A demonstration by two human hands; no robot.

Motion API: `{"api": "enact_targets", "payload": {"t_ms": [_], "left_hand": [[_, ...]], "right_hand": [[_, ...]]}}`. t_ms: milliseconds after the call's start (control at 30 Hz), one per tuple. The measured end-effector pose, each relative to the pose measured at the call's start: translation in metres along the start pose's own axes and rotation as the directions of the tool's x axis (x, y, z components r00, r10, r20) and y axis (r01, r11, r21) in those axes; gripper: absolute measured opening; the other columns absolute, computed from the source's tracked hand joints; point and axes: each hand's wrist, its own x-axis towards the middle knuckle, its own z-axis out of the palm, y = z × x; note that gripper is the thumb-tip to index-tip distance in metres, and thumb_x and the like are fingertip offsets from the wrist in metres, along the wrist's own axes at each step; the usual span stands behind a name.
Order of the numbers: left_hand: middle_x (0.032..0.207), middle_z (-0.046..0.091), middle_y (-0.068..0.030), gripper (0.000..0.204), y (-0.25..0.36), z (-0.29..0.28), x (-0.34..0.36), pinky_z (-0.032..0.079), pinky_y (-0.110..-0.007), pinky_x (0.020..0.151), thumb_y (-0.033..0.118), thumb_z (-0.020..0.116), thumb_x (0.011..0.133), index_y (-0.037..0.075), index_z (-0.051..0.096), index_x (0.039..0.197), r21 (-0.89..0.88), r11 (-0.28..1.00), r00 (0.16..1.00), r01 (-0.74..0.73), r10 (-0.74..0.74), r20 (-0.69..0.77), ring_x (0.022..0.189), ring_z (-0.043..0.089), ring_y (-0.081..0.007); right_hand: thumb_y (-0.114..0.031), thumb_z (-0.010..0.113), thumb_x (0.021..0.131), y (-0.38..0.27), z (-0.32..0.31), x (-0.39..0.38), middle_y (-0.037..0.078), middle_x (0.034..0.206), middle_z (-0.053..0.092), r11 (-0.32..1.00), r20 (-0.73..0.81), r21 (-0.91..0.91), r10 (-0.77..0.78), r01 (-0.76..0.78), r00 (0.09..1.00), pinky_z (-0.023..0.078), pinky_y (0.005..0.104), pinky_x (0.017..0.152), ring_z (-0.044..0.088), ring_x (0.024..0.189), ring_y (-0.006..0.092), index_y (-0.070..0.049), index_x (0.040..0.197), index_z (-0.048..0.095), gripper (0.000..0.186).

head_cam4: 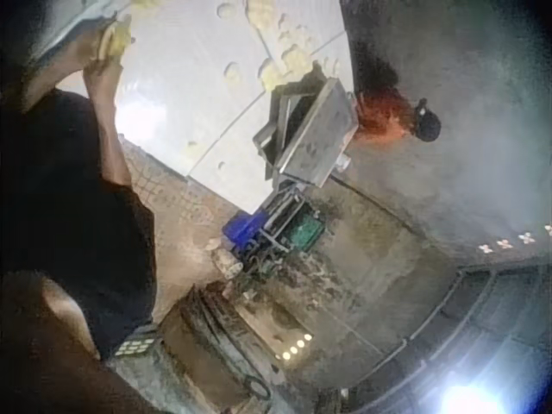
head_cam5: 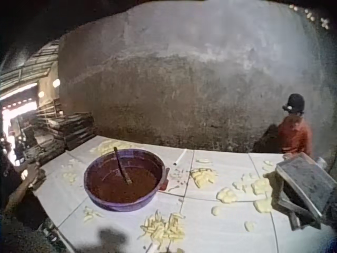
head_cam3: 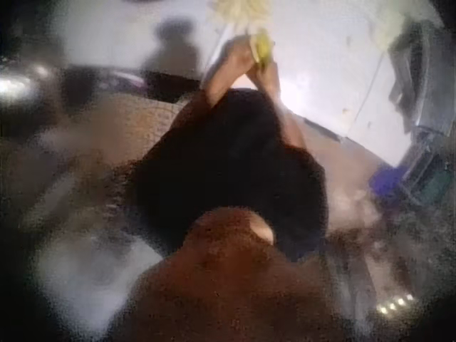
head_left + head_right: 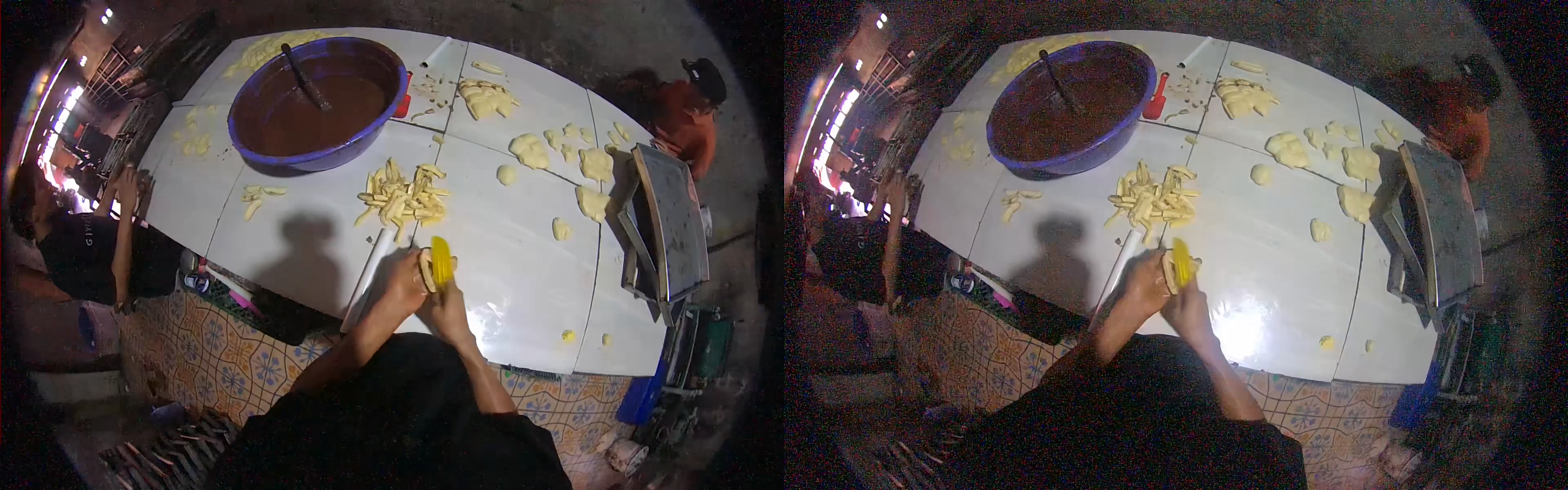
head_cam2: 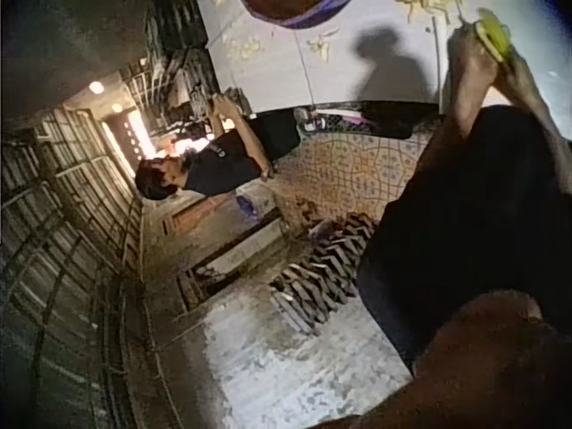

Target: The person uses a scraper to lift pastry dough and places filling from a bowl onto the center by hand, then rolls the dough over the filling and places the shaped pastry onto a metal tray.

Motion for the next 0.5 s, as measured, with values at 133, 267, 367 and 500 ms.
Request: {"api": "enact_targets", "payload": {"t_ms": [133,267,367,500], "left_hand": [[0.106,0.058,-0.0154,0.026,0.004,-0.009,0.011,0.05,-0.041,0.087,0.007,0.053,0.086,0.002,0.048,0.112,-0.882,-0.119,0.824,0.455,-0.319,0.468,0.097,0.06,-0.0301],[0.114,0.052,-0.0268,0.031,0.0,0.0,0.013,0.048,-0.049,0.093,0.001,0.053,0.086,0.004,0.04,0.114,-0.934,0.106,0.858,0.341,-0.441,0.263,0.103,0.057,-0.041],[0.111,0.055,-0.023,0.025,0.025,0.01,0.025,0.051,-0.048,0.085,0.004,0.053,0.087,0.009,0.046,0.111,-0.925,0.063,0.754,0.375,-0.601,0.265,0.092,0.061,-0.0341],[0.068,0.055,-0.0067,0.014,0.024,0.017,0.031,0.05,-0.038,0.071,0.016,0.048,0.092,0.011,0.053,0.104,-0.909,0.155,0.622,0.386,-0.772,0.133,0.051,0.05,-0.0187]], "right_hand": [[-0.008,0.046,0.093,0.029,0.001,-0.002,0.004,0.072,0.054,0.945,-0.092,0.321,0.102,-0.068,0.991,0.043,0.0292,0.056,0.049,0.059,0.0127,-0.001,0.11,0.051,0.019],[-0.011,0.047,0.095,0.017,-0.007,-0.01,-0.003,0.068,0.047,0.918,-0.221,0.391,0.164,-0.066,0.961,0.035,0.0236,0.047,0.041,0.053,0.0056,-0.003,0.109,0.051,0.017],[-0.008,0.046,0.093,0.029,-0.015,-0.016,0.009,0.063,0.053,0.999,-0.209,-0.024,0.03,-0.035,0.978,0.037,0.0354,0.044,0.051,0.048,0.025,-0.002,0.11,0.049,0.018],[0.002,0.051,0.081,0.01,-0.009,-0.035,0.021,0.061,0.053,0.977,-0.052,-0.214,-0.005,-0.007,0.999,0.041,0.0435,0.048,0.054,0.054,0.0409,-0.002,0.113,0.042,0.033]]}}
